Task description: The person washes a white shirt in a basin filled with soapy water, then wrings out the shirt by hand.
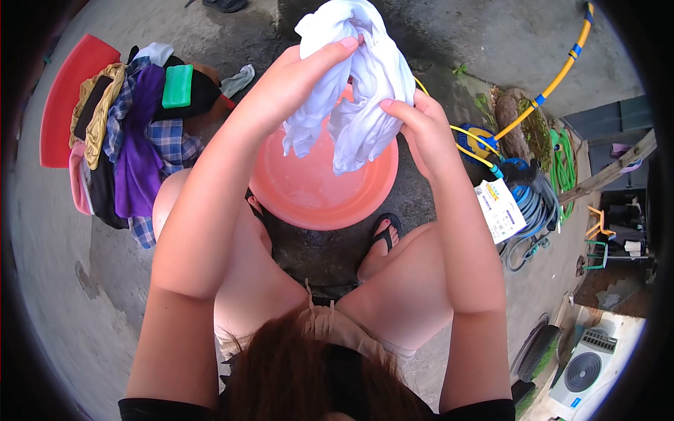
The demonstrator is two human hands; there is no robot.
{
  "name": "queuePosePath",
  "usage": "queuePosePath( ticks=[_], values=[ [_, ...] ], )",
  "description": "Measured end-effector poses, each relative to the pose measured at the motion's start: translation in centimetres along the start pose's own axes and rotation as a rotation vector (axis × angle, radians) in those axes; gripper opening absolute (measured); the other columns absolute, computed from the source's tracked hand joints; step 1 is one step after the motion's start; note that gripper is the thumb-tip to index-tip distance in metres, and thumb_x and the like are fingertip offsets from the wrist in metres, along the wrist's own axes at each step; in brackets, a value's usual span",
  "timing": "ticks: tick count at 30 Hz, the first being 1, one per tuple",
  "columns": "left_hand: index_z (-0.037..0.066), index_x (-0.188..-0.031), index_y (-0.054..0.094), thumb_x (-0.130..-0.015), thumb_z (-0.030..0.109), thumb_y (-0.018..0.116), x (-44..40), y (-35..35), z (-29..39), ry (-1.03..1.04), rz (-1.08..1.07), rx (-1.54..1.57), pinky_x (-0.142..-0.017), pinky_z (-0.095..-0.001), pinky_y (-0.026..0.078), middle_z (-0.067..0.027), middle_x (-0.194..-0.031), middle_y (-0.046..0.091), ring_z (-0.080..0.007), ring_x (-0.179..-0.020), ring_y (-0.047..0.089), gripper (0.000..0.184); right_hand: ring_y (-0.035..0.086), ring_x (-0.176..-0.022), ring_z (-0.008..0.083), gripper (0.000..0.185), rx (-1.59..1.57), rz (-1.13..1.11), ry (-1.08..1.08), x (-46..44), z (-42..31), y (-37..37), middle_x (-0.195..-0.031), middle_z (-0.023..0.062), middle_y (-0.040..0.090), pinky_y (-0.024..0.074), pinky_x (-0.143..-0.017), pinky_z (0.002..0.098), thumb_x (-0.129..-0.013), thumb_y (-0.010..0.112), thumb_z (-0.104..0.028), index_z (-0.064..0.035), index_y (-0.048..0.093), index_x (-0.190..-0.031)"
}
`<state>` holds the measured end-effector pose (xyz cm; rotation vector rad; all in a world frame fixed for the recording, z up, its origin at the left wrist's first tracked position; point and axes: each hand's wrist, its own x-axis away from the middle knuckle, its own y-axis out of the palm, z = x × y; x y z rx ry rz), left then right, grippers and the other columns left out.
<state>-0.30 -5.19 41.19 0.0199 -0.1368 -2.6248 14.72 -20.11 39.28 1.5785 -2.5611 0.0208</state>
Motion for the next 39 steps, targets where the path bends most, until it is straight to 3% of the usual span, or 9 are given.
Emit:
queuePosePath(
  ticks=[4,9,11,14,20,21,32,35,39],
  values=[
    [0.004,-0.123,0.058,-0.086,0.049,0.052,-0.2,-0.7,0.1,0.018,0.006,-0.073,-0.081,-0.0285,0.045,-0.0117,-0.102,0.064,-0.0167,-0.092,0.058,0.058,0.061,-0.095,0.0180,0.031,-0.295,0.136,-0.063,0.4,-1.7,-0.7,-0.102,0.0117,0.064,0.0445,-0.088,0.0314,-0.085,0.060,-0.015,0.0058,0.057,-0.109],
    [0.001,-0.115,0.061,-0.083,0.047,0.056,-0.1,-0.7,-0.5,-0.028,0.007,-0.137,-0.079,-0.0287,0.046,-0.0111,-0.096,0.066,-0.0174,-0.090,0.060,0.056,0.061,-0.104,0.0233,0.035,-0.273,0.159,-0.142,0.6,-2.3,-2.2,-0.110,0.0151,0.062,0.0469,-0.090,0.0359,-0.092,0.050,-0.018,0.0072,0.053,-0.116],
    [0.001,-0.112,0.063,-0.083,0.048,0.057,-0.1,-0.5,-0.6,-0.034,0.034,-0.134,-0.079,-0.0287,0.046,-0.0113,-0.095,0.066,-0.0172,-0.090,0.060,0.056,0.062,-0.099,0.0206,0.034,-0.315,0.140,-0.165,0.8,-2.6,-2.5,-0.107,0.0137,0.063,0.0478,-0.086,0.0329,-0.090,0.054,-0.019,0.0062,0.055,-0.112],
    [-0.001,-0.116,0.059,-0.083,0.048,0.057,0.2,-0.4,0.1,-0.095,0.016,-0.242,-0.080,-0.0287,0.046,-0.0129,-0.100,0.065,-0.0172,-0.092,0.059,0.059,0.062,-0.096,0.0185,0.033,-0.291,0.145,-0.208,1.2,-3.3,-2.2,-0.105,0.0123,0.064,0.0484,-0.083,0.0301,-0.089,0.056,-0.019,0.0047,0.056,-0.111],
    [-0.004,-0.131,0.042,-0.083,0.040,0.064,0.6,2.1,-1.1,-0.097,-0.157,0.117,-0.092,-0.0306,0.042,-0.0132,-0.119,0.056,-0.0195,-0.105,0.056,0.069,0.060,-0.092,0.0129,0.030,-0.072,0.105,-0.221,2.7,-3.4,-0.3,-0.103,0.0080,0.064,0.0459,-0.080,0.0259,-0.089,0.057,-0.016,0.0019,0.059,-0.112],
    [-0.004,-0.131,0.041,-0.081,0.034,0.068,0.5,2.2,-1.2,-0.105,-0.206,0.178,-0.096,-0.0322,0.040,-0.0128,-0.121,0.055,-0.0207,-0.110,0.054,0.068,0.059,-0.092,0.0120,0.029,-0.028,0.098,-0.226,2.8,-3.3,-0.1,-0.102,0.0072,0.064,0.0453,-0.080,0.0252,-0.088,0.057,-0.015,0.0017,0.059,-0.112],
    [-0.005,-0.127,0.045,-0.075,0.012,0.071,1.8,2.3,0.7,-0.158,0.100,0.210,-0.092,-0.0335,0.042,-0.0139,-0.117,0.057,-0.0216,-0.107,0.056,0.060,0.058,-0.095,0.0127,0.032,-0.248,0.301,-0.098,4.9,-3.9,-0.4,-0.107,0.0084,0.062,0.0441,-0.084,0.0267,-0.089,0.055,-0.013,0.0040,0.056,-0.117],
    [-0.002,-0.124,0.050,-0.077,0.010,0.069,2.3,2.2,0.6,-0.174,0.154,0.180,-0.092,-0.0303,0.041,-0.0094,-0.113,0.058,-0.0168,-0.104,0.055,0.052,0.058,-0.095,0.0128,0.035,-0.338,0.283,0.004,5.3,-4.4,-0.9,-0.107,0.0079,0.062,0.0434,-0.085,0.0271,-0.090,0.054,-0.012,0.0041,0.053,-0.120],
    [-0.002,-0.123,0.050,-0.078,0.011,0.070,1.5,1.8,-1.0,-0.349,0.159,0.104,-0.078,-0.0264,0.047,-0.0082,-0.107,0.059,-0.0131,-0.095,0.056,0.051,0.056,-0.094,0.0111,0.035,-0.346,0.265,0.199,5.2,-2.7,-2.3,-0.104,0.0058,0.062,0.0425,-0.084,0.0265,-0.091,0.054,-0.013,0.0027,0.052,-0.122]
  ],
)
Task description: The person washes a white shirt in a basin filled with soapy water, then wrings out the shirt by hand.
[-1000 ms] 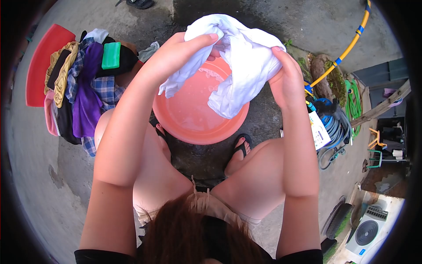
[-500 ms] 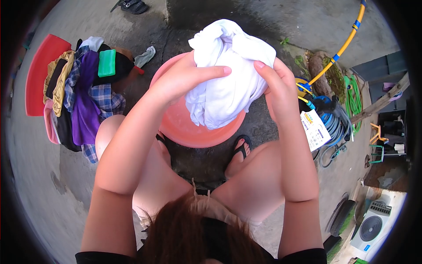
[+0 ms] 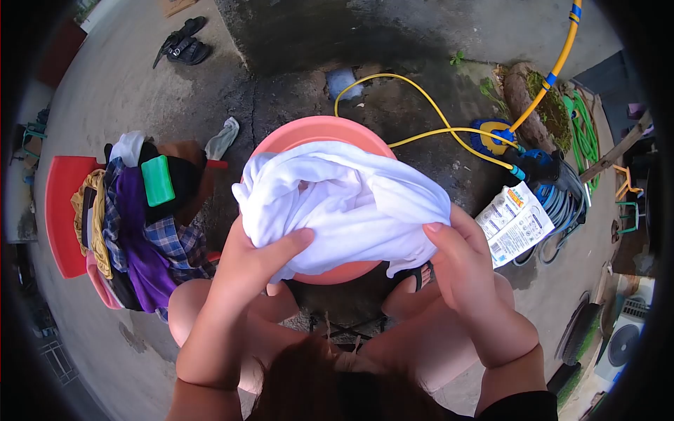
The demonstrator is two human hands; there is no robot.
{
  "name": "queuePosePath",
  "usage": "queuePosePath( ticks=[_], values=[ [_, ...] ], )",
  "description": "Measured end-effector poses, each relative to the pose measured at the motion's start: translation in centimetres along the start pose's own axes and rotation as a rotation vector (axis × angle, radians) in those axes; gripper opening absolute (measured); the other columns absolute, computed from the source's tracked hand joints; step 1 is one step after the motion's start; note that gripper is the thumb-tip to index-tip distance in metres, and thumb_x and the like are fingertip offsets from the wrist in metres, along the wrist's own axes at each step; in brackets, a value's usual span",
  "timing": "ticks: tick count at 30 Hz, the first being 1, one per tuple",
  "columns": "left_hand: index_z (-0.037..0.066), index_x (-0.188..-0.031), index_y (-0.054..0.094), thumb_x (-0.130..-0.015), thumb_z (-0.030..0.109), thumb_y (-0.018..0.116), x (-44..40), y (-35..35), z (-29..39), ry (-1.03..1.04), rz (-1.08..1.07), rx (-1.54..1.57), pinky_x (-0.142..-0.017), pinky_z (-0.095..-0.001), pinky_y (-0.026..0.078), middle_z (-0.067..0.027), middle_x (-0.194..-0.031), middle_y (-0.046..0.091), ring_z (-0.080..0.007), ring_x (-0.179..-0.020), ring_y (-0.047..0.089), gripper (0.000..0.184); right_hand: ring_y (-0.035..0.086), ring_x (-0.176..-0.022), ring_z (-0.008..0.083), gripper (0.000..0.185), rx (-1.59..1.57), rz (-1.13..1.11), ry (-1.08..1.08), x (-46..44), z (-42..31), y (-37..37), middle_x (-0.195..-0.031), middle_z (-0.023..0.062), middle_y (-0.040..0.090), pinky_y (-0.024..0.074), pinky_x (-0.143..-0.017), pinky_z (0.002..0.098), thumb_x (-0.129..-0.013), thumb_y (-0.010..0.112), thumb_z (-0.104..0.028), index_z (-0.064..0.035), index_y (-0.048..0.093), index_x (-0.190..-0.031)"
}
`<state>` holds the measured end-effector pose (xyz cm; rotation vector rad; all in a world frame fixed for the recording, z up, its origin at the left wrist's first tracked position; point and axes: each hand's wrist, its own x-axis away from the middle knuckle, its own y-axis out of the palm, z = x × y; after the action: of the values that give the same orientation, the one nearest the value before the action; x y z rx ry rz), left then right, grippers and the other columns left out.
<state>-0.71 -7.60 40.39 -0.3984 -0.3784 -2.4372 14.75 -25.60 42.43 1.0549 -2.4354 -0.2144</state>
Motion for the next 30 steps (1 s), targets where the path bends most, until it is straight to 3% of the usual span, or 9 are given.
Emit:
queuePosePath(
  ticks=[8,14,17,18,21,24,26,29,30],
  values=[
    [0.000,-0.121,0.052,-0.078,0.005,0.069,-7.1,0.7,-2.8,-0.241,-0.027,-0.095,-0.085,-0.0291,0.046,-0.0072,-0.110,0.060,-0.0150,-0.100,0.056,0.047,0.055,-0.096,0.0093,0.033,-0.088,0.127,0.273,-5.3,3.0,-3.6,-0.107,0.0044,0.061,0.0422,-0.084,0.0259,-0.092,0.054,-0.013,0.0010,0.053,-0.121],
    [-0.001,-0.120,0.054,-0.079,0.002,0.066,-9.5,3.0,-3.7,-0.337,0.028,0.079,-0.086,-0.0296,0.045,-0.0068,-0.110,0.060,-0.0153,-0.099,0.056,0.043,0.054,-0.095,0.0080,0.033,0.058,0.189,0.092,-8.2,3.8,-3.8,-0.104,0.0018,0.061,0.0432,-0.082,0.0244,-0.091,0.053,-0.011,0.0022,0.052,-0.122],
    [-0.002,-0.118,0.054,-0.077,0.001,0.065,-9.2,3.9,-6.2,-0.355,0.034,0.086,-0.085,-0.0295,0.045,-0.0069,-0.106,0.060,-0.0150,-0.097,0.057,0.042,0.055,-0.087,0.0074,0.032,0.087,0.220,0.132,-8.3,5.2,-2.6,-0.099,0.0027,0.062,0.0450,-0.076,0.0237,-0.089,0.055,-0.007,0.0022,0.053,-0.119],
    [-0.003,-0.118,0.054,-0.077,0.001,0.064,-8.8,4.3,-7.2,-0.343,0.038,0.098,-0.085,-0.0296,0.046,-0.0070,-0.106,0.060,-0.0149,-0.096,0.057,0.042,0.058,-0.078,0.0090,0.032,0.293,0.162,0.126,-7.9,6.1,-2.7,-0.092,0.0059,0.064,0.0470,-0.068,0.0246,-0.085,0.059,-0.006,0.0014,0.055,-0.115],
    [-0.004,-0.117,0.053,-0.075,0.001,0.061,-8.0,5.4,-8.6,-0.360,0.050,0.086,-0.084,-0.0295,0.046,-0.0075,-0.105,0.060,-0.0146,-0.095,0.057,0.043,0.061,-0.071,0.0131,0.030,0.450,0.144,-0.090,-7.0,7.4,-1.2,-0.082,0.0100,0.063,0.0470,-0.061,0.0275,-0.080,0.063,-0.007,0.0011,0.057,-0.109],
    [-0.003,-0.117,0.054,-0.076,-0.001,0.060,-7.1,6.1,-6.9,-0.469,0.004,0.102,-0.082,-0.0284,0.047,-0.0072,-0.107,0.060,-0.0160,-0.096,0.059,0.041,0.062,-0.066,0.0189,0.027,0.590,0.150,-0.009,-5.1,7.4,-1.8,-0.074,0.0127,0.060,0.0465,-0.059,0.0317,-0.078,0.064,-0.011,0.0008,0.058,-0.101],
    [-0.003,-0.117,0.054,-0.077,-0.001,0.059,-6.2,6.0,-7.8,-0.383,-0.015,0.060,-0.083,-0.0284,0.047,-0.0071,-0.107,0.060,-0.0162,-0.096,0.059,0.041,0.063,-0.067,0.0207,0.027,0.682,0.165,-0.008,-4.0,4.7,-1.1,-0.077,0.0133,0.062,0.0474,-0.059,0.0332,-0.079,0.064,-0.015,0.0006,0.059,-0.101],
    [-0.002,-0.121,0.052,-0.077,-0.002,0.061,-2.4,8.0,-1.8,-0.357,-0.088,0.093,-0.085,-0.0291,0.046,-0.0070,-0.108,0.060,-0.0167,-0.098,0.058,0.045,0.064,-0.066,0.0223,0.029,0.519,0.282,0.129,-0.1,-2.9,1.4,-0.077,0.0132,0.065,0.0478,-0.059,0.0341,-0.080,0.064,-0.017,0.0004,0.060,-0.103],
    [-0.002,-0.121,0.051,-0.076,-0.002,0.063,-0.9,8.6,0.5,-0.332,-0.116,0.106,-0.085,-0.0294,0.046,-0.0070,-0.108,0.060,-0.0168,-0.098,0.058,0.046,0.057,-0.074,0.0096,0.029,0.545,0.270,0.312,1.7,-5.5,1.6,-0.083,0.0091,0.065,0.0463,-0.064,0.0282,-0.084,0.063,-0.016,0.0038,0.059,-0.105]
  ],
)
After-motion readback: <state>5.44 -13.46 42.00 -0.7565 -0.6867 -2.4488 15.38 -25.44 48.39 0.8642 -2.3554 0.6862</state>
